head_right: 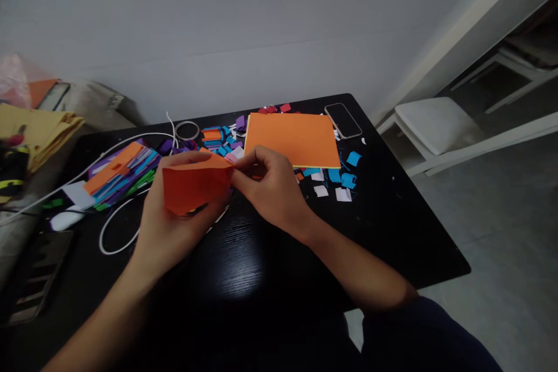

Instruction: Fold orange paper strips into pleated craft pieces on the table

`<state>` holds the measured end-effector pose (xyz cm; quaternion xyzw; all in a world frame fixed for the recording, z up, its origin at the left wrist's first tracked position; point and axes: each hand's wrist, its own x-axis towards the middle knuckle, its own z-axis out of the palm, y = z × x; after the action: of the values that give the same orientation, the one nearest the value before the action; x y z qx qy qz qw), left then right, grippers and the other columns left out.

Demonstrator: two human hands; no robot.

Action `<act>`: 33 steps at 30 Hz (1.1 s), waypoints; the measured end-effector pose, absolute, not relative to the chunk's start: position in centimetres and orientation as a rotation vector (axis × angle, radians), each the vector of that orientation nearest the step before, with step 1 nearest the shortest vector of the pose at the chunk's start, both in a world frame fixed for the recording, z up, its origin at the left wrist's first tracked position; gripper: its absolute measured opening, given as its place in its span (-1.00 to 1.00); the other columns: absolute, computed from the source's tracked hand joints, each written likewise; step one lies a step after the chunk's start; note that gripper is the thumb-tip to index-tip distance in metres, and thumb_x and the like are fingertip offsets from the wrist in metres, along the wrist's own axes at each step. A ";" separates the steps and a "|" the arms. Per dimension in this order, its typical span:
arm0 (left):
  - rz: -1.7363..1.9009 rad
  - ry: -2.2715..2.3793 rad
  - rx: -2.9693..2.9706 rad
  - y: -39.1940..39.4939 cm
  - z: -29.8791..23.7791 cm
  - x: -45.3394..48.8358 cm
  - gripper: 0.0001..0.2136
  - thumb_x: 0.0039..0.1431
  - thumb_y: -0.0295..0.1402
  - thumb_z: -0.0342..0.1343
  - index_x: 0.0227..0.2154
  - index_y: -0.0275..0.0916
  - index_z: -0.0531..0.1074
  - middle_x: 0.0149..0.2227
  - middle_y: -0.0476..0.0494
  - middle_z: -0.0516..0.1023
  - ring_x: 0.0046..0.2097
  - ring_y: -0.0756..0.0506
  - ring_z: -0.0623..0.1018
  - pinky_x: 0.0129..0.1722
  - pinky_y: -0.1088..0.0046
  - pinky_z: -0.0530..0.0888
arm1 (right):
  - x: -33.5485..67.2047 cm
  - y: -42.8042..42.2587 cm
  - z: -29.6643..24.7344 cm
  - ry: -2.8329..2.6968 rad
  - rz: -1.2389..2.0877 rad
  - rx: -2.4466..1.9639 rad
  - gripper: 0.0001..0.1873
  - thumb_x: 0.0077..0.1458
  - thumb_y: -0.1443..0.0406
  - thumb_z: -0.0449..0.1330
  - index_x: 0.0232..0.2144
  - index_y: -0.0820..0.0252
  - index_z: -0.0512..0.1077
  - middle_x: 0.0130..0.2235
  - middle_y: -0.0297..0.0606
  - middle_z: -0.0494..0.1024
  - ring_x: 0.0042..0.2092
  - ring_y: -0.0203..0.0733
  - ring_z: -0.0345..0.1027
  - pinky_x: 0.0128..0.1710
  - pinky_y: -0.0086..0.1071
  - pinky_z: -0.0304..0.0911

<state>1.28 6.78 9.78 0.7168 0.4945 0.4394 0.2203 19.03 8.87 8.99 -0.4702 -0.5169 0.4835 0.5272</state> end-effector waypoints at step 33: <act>1.159 1.324 1.994 7.3 9.3 0.1 -0.79 0.32 -0.34 0.23 -0.05 -0.12 0.36 -0.27 -0.01 0.59 -0.28 -0.05 0.64 -0.28 0.42 0.58 | 19.0 8.4 9.9 -1.183 1.360 -1.018 -0.82 0.08 0.26 0.44 -0.28 0.16 0.54 -0.28 -0.28 0.69 -0.28 -0.20 0.63 -0.22 -0.29 0.61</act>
<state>0.09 7.33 9.26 0.7281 0.4835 0.4233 0.2386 18.97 8.37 9.87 -0.4228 -0.4913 0.5649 0.5107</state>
